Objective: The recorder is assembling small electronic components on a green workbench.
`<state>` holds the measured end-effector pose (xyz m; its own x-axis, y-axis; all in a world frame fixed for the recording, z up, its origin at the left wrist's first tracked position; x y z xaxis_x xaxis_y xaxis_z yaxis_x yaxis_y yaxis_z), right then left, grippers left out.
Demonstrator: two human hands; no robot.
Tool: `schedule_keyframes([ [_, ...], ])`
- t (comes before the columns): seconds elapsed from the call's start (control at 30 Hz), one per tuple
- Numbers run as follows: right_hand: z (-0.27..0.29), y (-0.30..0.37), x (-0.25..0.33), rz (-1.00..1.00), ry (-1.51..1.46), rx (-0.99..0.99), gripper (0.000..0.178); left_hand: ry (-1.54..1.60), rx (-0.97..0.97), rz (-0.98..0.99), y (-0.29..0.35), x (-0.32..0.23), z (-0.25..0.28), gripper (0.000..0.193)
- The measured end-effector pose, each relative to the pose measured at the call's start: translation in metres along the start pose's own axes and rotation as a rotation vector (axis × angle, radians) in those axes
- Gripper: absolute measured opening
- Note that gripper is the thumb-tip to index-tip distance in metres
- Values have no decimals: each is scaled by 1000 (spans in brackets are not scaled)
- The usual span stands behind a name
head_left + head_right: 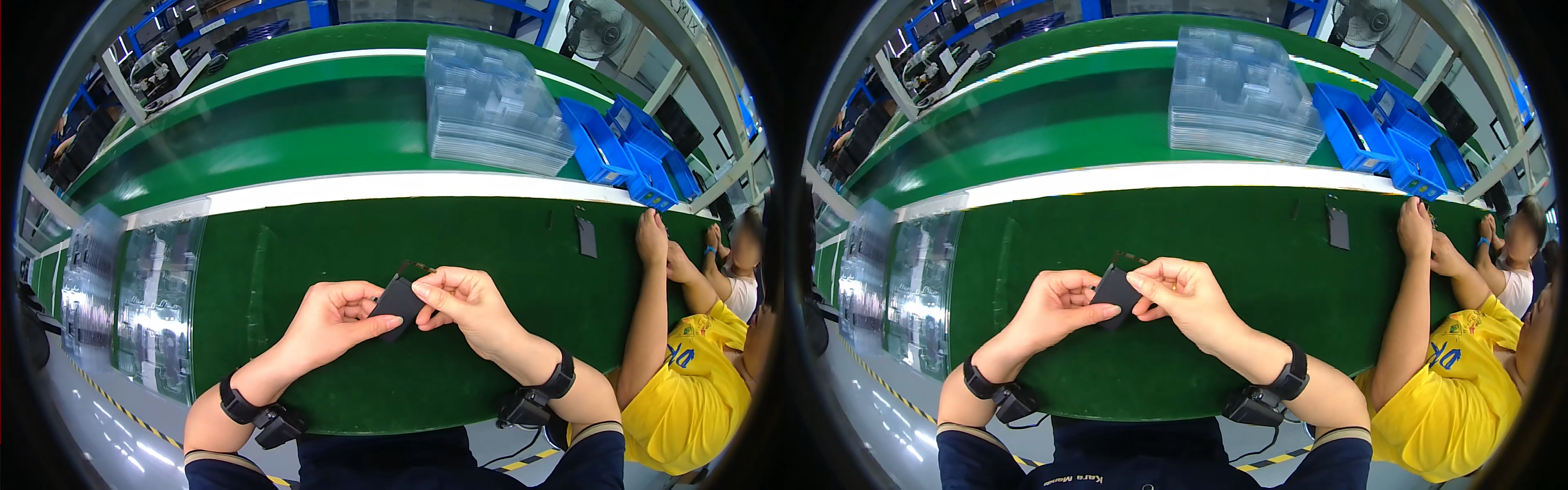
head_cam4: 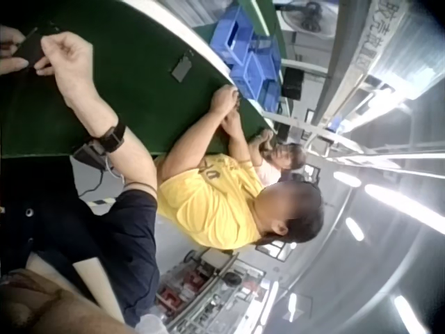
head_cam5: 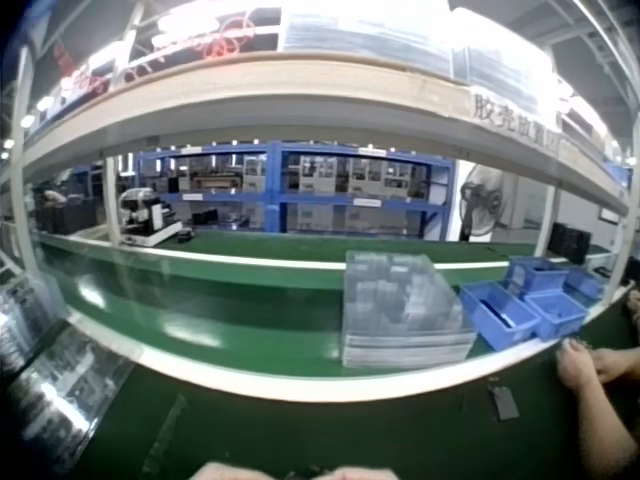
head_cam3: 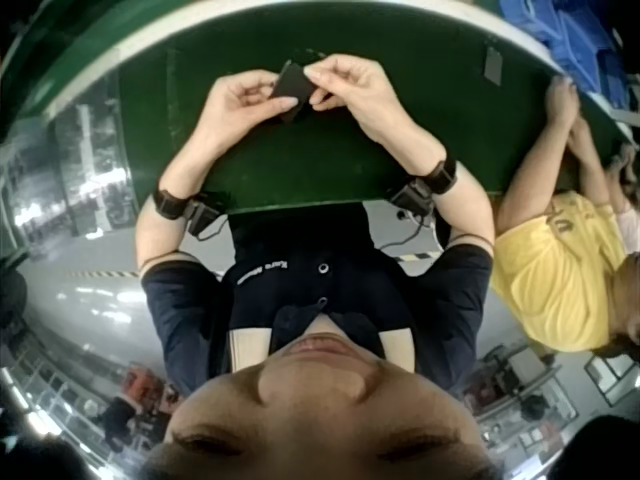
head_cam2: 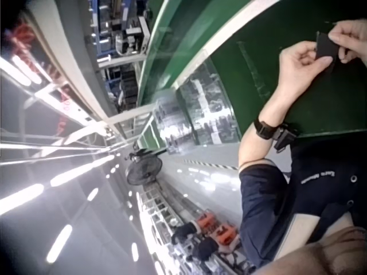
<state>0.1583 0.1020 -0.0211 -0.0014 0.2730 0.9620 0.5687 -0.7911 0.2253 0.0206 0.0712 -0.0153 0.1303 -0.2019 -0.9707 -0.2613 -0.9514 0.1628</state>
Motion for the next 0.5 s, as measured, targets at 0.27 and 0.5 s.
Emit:
schedule_keyframes([
  [0.27, -1, 4, 2, 111, 15, -83, 16, -41, 1, 5, 2, -5, -5, 19],
  [0.5, 3, 2, 2, -3, -58, -14, 25, 22, 38, 24, -2, -2, 0, 19],
])
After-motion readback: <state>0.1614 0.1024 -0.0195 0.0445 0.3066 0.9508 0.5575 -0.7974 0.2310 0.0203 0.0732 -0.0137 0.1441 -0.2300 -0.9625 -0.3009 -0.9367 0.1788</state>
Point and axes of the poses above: each hand's wrist, its own y-axis away from the middle knuckle, its own z-axis out of the back of the hand, x = y × z, the point moved 7 cm from there along -y, towards the middle knuckle, and after that the axes turned 9 degrees about y, right-handed, at the moved point
